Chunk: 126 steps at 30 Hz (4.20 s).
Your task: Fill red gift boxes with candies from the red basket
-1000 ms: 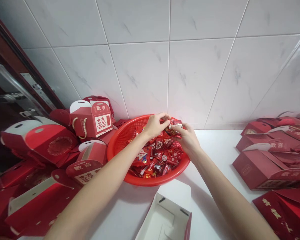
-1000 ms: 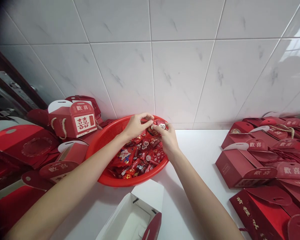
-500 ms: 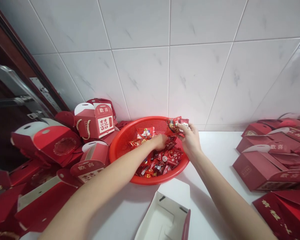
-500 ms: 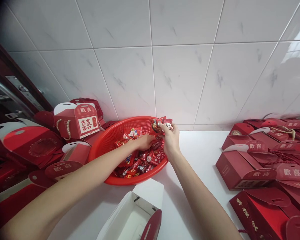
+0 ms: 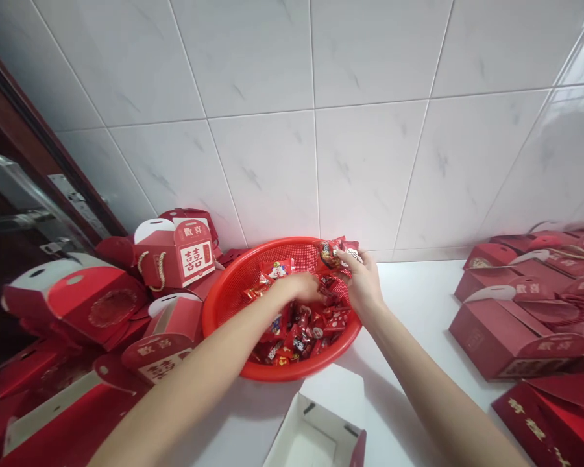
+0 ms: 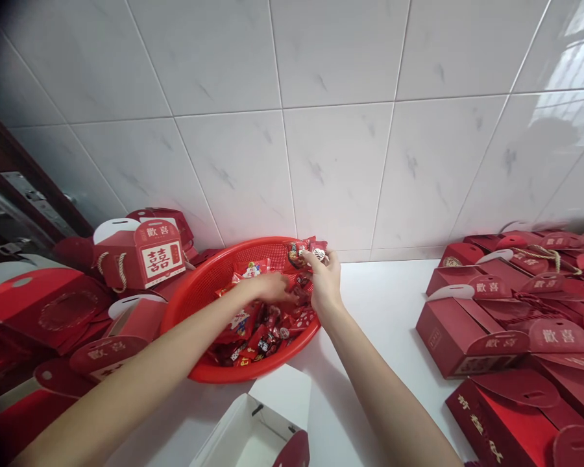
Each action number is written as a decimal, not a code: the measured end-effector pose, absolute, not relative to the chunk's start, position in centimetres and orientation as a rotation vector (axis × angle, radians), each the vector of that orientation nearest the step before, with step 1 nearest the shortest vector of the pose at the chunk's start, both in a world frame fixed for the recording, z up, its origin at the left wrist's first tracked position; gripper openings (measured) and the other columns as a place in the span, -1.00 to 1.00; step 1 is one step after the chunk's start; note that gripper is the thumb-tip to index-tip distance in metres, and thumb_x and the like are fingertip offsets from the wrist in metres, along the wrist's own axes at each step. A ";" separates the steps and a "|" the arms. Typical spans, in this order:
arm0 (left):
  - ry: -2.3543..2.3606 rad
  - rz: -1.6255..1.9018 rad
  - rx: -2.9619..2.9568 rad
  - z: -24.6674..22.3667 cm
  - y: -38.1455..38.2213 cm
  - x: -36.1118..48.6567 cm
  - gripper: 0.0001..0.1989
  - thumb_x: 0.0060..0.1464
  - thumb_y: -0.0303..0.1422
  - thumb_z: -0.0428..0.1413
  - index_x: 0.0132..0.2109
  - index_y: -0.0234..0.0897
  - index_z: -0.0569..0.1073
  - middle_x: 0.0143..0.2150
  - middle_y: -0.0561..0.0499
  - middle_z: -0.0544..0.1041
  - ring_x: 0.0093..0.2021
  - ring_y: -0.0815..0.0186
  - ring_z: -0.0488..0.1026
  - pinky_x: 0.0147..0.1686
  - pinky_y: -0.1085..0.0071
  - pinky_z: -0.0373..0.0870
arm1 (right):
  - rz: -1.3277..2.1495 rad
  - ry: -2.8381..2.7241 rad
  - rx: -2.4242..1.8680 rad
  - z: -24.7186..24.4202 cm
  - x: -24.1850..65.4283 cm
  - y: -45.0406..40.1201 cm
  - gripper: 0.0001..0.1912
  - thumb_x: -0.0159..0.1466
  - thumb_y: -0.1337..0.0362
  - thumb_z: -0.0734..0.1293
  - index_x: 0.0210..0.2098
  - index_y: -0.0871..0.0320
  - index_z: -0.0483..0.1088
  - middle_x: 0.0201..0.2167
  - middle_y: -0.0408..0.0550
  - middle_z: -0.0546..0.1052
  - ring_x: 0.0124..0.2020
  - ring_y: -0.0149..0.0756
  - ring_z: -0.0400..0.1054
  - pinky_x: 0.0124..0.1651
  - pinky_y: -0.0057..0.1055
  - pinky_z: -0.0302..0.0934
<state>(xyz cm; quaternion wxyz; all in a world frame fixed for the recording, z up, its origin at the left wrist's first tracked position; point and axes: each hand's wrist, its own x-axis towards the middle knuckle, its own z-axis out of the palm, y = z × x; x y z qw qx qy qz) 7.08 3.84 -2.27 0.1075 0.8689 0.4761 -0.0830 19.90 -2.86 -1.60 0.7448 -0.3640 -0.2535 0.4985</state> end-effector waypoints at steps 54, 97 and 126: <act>1.053 -0.529 2.431 -1.9 1.7 8.1 -0.63 -0.24 -0.14 0.40 -0.27 -0.22 0.57 -0.28 0.05 0.64 -0.29 0.19 0.54 -0.38 0.44 0.34 | 1.072 -0.570 -0.782 -1.3 20.0 -3.0 -0.67 -0.09 0.27 0.54 -0.38 0.09 0.39 -0.43 -0.20 0.57 -0.36 -0.31 0.47 -0.33 -0.40 0.37; 0.979 -0.523 2.711 -1.8 0.5 9.6 -0.90 -0.08 -0.35 0.29 -0.33 -0.22 0.61 -0.33 -0.04 0.63 -0.30 0.11 0.55 -0.31 0.31 0.39 | 1.097 -0.619 -0.822 -1.3 20.1 -2.9 -0.69 -0.09 0.29 0.54 -0.40 0.09 0.38 -0.45 -0.17 0.56 -0.35 -0.27 0.47 -0.31 -0.36 0.40; 1.371 -0.110 2.155 2.4 3.9 0.4 -0.79 -0.16 -0.27 0.13 -0.59 -0.23 0.27 -0.62 0.16 0.16 -0.56 0.42 0.04 -0.52 0.40 -0.06 | 1.113 -0.525 -0.789 -1.2 20.2 -2.5 -0.68 -0.15 0.30 0.53 -0.44 0.11 0.38 -0.46 -0.21 0.55 -0.37 -0.33 0.44 -0.39 -0.44 0.37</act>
